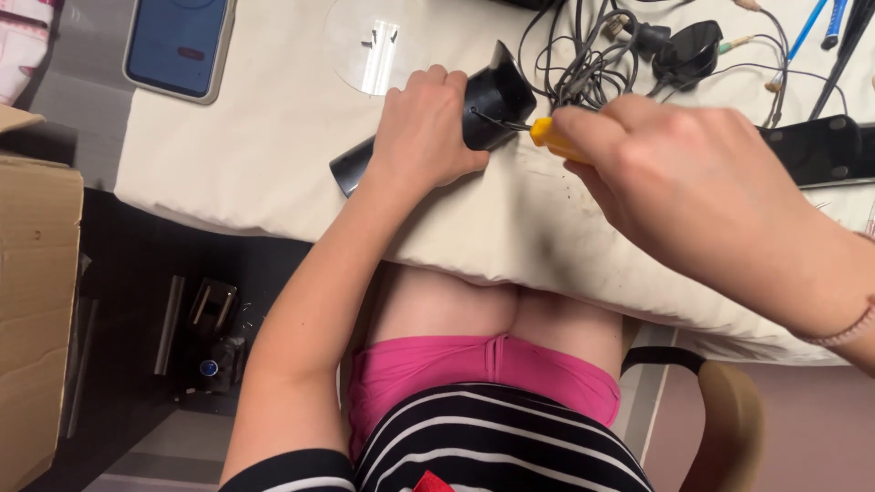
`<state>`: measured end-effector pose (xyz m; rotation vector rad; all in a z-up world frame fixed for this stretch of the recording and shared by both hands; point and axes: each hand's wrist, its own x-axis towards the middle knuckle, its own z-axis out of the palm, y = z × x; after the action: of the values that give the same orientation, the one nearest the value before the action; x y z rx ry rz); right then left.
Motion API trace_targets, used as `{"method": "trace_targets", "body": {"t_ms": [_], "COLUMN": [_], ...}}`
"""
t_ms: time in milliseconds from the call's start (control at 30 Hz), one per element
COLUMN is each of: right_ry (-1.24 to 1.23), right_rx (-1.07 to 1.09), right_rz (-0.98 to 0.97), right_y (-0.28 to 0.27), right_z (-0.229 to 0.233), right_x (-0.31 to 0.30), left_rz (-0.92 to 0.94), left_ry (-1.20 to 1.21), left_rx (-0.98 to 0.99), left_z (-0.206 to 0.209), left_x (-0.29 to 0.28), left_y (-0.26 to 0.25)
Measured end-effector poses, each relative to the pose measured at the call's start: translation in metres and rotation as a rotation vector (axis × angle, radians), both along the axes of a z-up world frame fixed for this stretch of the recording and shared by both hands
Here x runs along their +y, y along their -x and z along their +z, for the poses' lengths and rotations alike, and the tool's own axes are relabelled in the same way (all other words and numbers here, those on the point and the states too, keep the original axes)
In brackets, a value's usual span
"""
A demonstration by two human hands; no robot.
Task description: Disassembling a speaker housing using a screwdriver to remove screws and pry the case open.
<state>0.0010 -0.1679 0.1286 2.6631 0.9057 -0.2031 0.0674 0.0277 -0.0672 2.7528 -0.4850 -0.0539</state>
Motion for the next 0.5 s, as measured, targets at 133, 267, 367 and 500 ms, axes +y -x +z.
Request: {"method": "trace_targets", "body": {"t_ms": [133,267,367,500], "right_ry": [0.095,0.116,0.232,0.116], "right_rx": [-0.078,0.109,0.129,0.217], "right_rz": [0.184,0.010,-0.173,-0.424], "right_y": [0.003,-0.012,-0.024,-0.033], "right_z": [0.002,0.008,-0.007,-0.007], "right_x": [-0.002,0.006,0.001,0.006], "left_rz": [0.010,0.008,0.042,0.066], "left_ry": [-0.011,-0.075,-0.122,-0.187], "left_rx": [0.004,-0.079,-0.136,-0.180], "left_z": [0.001,0.006,0.005,-0.003], "left_x": [-0.004,-0.006,-0.010,-0.017], "left_y": [0.005,0.008,0.014,0.011]}}
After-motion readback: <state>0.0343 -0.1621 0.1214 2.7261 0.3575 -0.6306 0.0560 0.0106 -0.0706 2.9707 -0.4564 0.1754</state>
